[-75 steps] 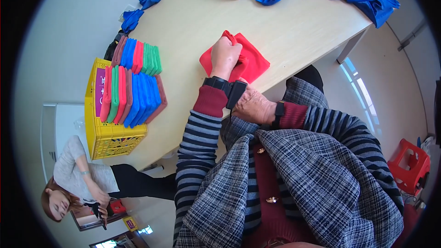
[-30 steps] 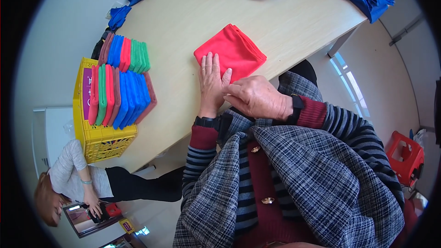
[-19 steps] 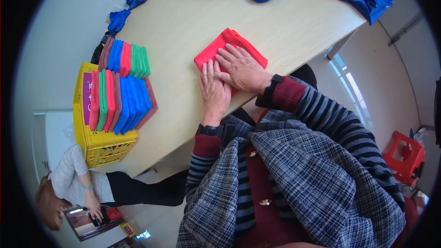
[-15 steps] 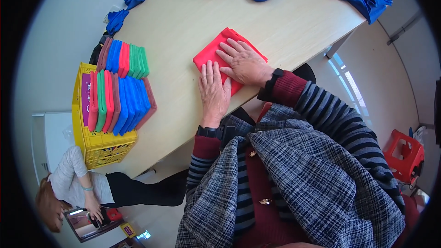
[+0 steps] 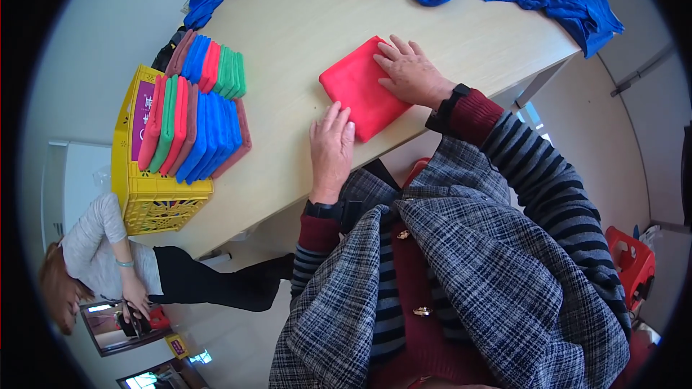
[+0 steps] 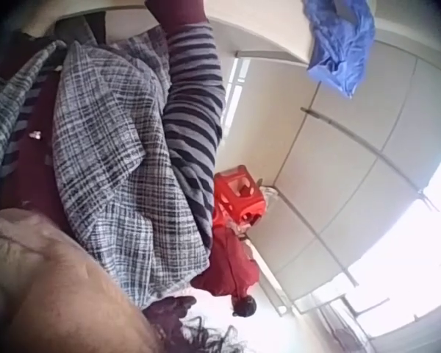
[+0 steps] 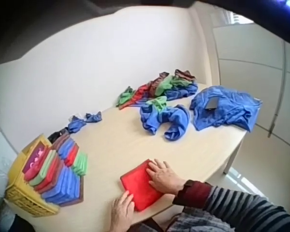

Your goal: The person spreads a red cloth on a table, folds it in half twice to form a square, and places it onto a stack of cloths in a yellow crate.

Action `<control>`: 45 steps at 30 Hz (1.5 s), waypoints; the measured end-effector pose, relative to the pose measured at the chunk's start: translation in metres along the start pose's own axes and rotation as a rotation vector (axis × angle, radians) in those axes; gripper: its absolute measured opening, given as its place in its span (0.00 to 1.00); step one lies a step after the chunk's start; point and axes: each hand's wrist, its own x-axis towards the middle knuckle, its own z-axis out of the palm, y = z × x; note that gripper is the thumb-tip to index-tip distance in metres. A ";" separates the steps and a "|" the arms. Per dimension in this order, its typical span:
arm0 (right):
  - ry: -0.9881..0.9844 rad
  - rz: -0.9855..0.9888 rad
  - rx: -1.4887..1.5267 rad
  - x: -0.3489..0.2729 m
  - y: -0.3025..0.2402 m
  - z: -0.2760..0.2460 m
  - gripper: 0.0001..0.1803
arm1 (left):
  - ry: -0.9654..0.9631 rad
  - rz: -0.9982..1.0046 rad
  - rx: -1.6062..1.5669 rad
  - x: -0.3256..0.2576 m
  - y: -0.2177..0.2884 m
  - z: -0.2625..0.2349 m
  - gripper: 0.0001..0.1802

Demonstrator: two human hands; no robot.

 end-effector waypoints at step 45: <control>0.143 -0.902 -0.167 -0.028 -0.066 -0.015 0.10 | -0.155 -0.375 -0.362 0.106 -0.105 0.037 0.13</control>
